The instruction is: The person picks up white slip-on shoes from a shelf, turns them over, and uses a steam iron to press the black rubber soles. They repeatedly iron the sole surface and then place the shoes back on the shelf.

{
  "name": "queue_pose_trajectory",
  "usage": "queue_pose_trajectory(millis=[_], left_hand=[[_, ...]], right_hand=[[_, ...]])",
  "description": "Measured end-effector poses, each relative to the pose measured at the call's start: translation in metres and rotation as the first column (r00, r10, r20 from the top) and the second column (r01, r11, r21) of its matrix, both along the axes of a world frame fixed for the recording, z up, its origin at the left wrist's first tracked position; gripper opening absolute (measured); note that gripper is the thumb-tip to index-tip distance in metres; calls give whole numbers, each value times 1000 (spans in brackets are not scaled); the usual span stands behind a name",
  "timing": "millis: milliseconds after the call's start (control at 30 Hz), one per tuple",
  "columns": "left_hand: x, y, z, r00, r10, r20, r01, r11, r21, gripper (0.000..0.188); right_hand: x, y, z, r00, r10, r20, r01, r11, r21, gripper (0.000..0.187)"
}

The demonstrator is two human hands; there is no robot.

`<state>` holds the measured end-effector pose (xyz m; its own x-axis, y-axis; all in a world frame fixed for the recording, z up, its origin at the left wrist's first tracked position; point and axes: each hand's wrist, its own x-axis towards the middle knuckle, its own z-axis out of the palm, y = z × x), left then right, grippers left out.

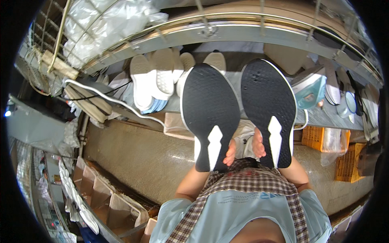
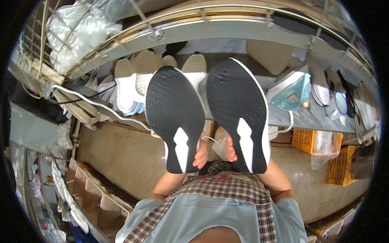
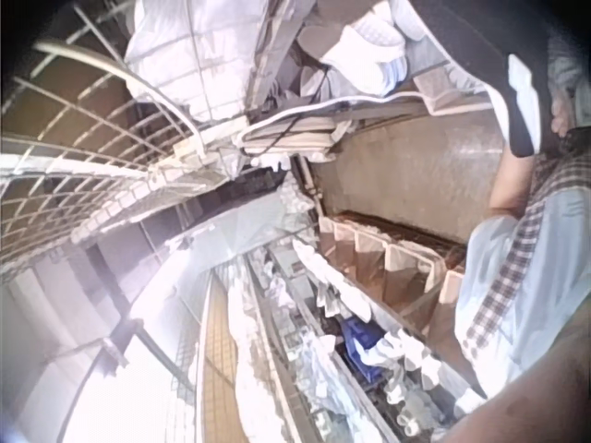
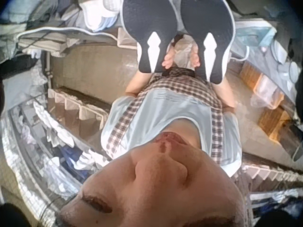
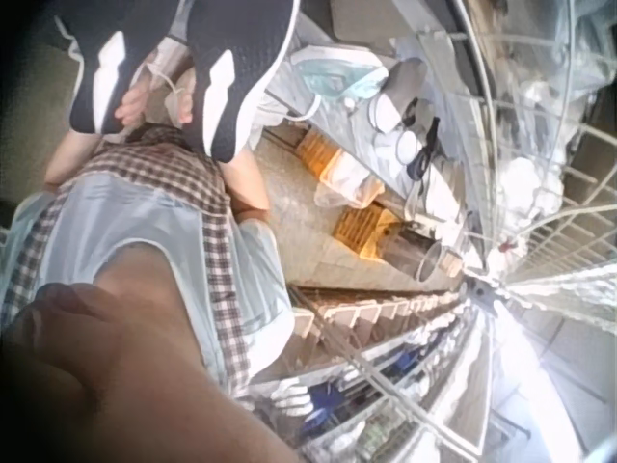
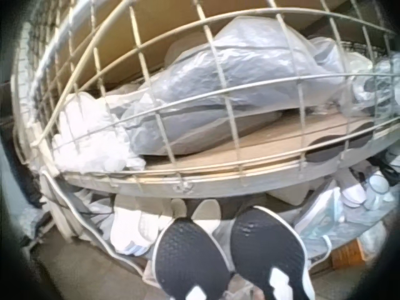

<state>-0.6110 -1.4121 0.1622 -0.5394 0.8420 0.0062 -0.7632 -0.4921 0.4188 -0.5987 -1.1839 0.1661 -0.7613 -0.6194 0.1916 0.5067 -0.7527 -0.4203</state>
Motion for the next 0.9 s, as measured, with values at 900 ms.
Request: queue_pose_trajectory(millis=[900], left_hand=[[-20, 11, 8, 931, 206, 302, -348, 754, 557, 52]], right_hand=[[-26, -23, 1, 989, 141, 51, -119, 942, -313, 35]])
